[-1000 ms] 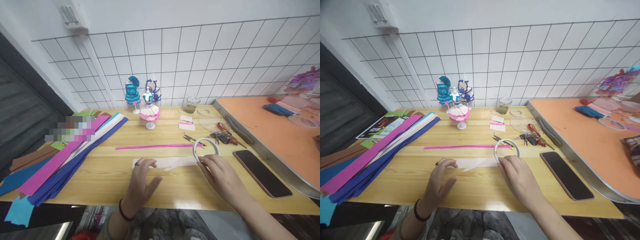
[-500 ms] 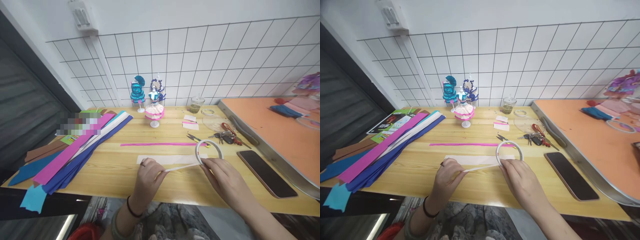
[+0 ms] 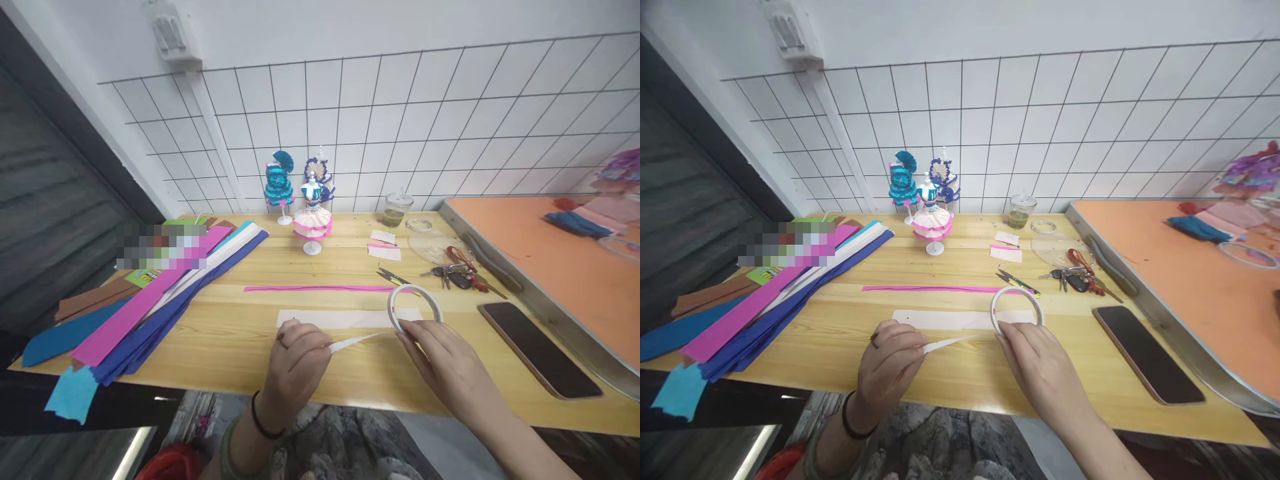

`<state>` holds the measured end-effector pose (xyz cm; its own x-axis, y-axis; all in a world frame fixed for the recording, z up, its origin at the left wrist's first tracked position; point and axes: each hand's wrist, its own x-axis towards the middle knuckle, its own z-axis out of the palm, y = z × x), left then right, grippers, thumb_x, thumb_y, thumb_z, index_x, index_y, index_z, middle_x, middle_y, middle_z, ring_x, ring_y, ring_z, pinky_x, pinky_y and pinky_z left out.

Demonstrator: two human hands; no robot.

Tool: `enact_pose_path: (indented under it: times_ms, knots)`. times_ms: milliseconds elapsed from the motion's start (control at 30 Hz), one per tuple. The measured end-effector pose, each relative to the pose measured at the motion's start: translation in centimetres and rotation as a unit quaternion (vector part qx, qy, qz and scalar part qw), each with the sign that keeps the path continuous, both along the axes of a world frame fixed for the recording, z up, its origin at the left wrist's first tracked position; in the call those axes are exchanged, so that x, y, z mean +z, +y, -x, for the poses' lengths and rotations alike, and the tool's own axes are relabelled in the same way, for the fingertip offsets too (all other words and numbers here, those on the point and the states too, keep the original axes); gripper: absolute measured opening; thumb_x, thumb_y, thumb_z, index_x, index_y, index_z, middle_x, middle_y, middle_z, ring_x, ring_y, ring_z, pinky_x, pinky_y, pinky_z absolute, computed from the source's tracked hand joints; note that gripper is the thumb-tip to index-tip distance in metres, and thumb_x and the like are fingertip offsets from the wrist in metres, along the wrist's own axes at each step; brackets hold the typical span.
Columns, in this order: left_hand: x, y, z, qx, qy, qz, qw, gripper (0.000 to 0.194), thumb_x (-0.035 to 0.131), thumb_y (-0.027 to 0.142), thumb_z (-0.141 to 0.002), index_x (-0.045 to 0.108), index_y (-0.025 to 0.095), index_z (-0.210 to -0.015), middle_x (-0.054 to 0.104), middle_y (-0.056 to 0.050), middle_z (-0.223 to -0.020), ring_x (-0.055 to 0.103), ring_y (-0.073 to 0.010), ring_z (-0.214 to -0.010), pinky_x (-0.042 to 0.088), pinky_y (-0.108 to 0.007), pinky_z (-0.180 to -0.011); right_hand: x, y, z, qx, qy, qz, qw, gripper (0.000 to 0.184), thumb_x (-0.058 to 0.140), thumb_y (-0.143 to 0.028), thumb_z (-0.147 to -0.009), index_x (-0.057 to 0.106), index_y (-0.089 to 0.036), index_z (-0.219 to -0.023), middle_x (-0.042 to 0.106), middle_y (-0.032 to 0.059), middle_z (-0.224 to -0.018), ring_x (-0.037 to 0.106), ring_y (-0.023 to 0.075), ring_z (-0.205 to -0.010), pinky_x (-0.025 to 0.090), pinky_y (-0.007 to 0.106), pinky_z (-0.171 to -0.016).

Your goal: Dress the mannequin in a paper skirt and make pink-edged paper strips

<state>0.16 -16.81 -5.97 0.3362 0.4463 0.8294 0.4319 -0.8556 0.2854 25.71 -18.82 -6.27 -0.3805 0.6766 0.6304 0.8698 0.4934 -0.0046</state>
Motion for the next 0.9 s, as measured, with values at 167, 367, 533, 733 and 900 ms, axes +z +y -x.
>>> enact_pose_path:
  times_ms: [167,367,533,733,900]
  knots:
    - [-0.6,0.3,-0.4,0.011,0.011,0.038,0.999,0.016,0.051,0.003,-0.08,0.054,0.019,-0.084,0.065,-0.001,-0.076,0.059,-0.0124,-0.076,0.044,-0.031,-0.075,0.0,-0.1,-0.1,0.002,-0.007,-0.001,1.0,0.022,0.054,-0.019,-0.086,0.055,-0.01,-0.106,0.065,0.011,-0.087,0.059,0.0198,-0.078,0.045,0.033,-0.07]
    - [-0.8,0.0,-0.8,0.02,0.034,0.069,0.997,0.019,0.052,0.004,-0.08,0.059,0.02,-0.09,0.064,-0.002,-0.073,0.058,-0.0135,-0.073,0.043,-0.032,-0.073,0.1,-0.7,-0.2,0.015,-0.025,0.04,0.999,0.024,0.049,-0.02,-0.089,0.055,-0.01,-0.11,0.065,0.0113,-0.088,0.059,0.0201,-0.077,0.044,0.034,-0.07]
    - [-2.0,-0.2,-0.8,0.017,0.012,0.139,0.99,0.012,0.055,0.007,-0.079,0.06,0.018,-0.082,0.063,-0.001,-0.069,0.057,-0.0129,-0.069,0.043,-0.03,-0.07,0.2,-1.5,-0.1,0.006,-0.047,0.082,0.996,0.028,0.038,-0.023,-0.093,0.055,-0.01,-0.112,0.065,0.0106,-0.082,0.059,0.0199,-0.072,0.046,0.034,-0.066]
    - [-2.6,-0.3,-0.7,0.028,-0.024,0.26,0.965,0.009,0.058,0.01,-0.078,0.059,0.017,-0.073,0.064,0.0,-0.067,0.059,-0.0117,-0.066,0.045,-0.026,-0.066,-1.2,-1.6,0.7,-0.011,-0.065,0.136,0.989,0.029,0.036,-0.023,-0.093,0.055,-0.01,-0.11,0.067,0.0127,-0.089,0.063,0.022,-0.078,0.049,0.034,-0.068]
    - [-2.7,-0.3,0.1,0.034,-0.048,0.314,0.948,0.005,0.06,0.015,-0.078,0.064,0.018,-0.074,0.068,-0.001,-0.073,0.063,-0.0125,-0.071,0.049,-0.025,-0.068,-1.8,-1.5,2.1,0.001,-0.079,0.198,0.977,0.025,0.04,-0.017,-0.09,0.056,-0.014,-0.109,0.067,0.0109,-0.088,0.063,0.0223,-0.078,0.05,0.034,-0.066]
